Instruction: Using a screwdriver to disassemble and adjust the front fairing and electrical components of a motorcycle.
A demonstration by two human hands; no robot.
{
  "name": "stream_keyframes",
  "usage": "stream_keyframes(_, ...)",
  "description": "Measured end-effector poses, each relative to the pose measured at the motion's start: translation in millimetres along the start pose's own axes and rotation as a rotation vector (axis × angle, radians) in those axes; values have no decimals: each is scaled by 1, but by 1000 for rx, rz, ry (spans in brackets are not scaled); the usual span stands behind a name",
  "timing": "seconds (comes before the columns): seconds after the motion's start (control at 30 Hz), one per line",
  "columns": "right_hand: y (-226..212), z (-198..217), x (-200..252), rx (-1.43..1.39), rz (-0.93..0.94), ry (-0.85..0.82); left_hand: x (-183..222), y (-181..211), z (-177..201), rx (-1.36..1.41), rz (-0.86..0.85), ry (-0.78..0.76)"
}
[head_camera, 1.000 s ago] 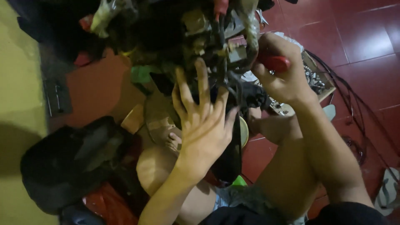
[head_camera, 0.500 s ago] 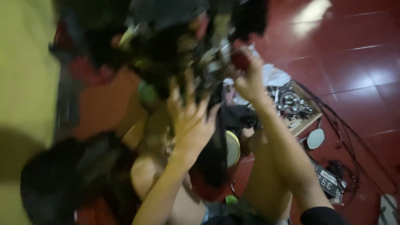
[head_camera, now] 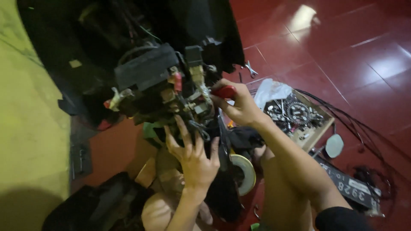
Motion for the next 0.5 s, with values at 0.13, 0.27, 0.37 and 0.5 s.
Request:
stream_keyframes(0.13,20,2,-5,33,-60,-24,1,-3,-2,-10,-22,35)
stream_keyframes(0.27,21,2,-2,-24,-40,-24,1,-6,-3,-1,-7,21)
stream_keyframes(0.37,23,-3,-4,-50,-60,-96,1,-5,-2,8,6,14)
stream_keyframes(0.5,32,2,-6,111,107,146,-4,-5,-5,-99,-87,209)
Point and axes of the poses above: each hand's wrist, its own x-axis away from the middle knuckle, its own z-axis out of the back of the hand, y = z × x, the point moved 3 cm from there along -x, towards the middle knuckle, and after that the axes turned 8 degrees about x, right-handed, at the moved point
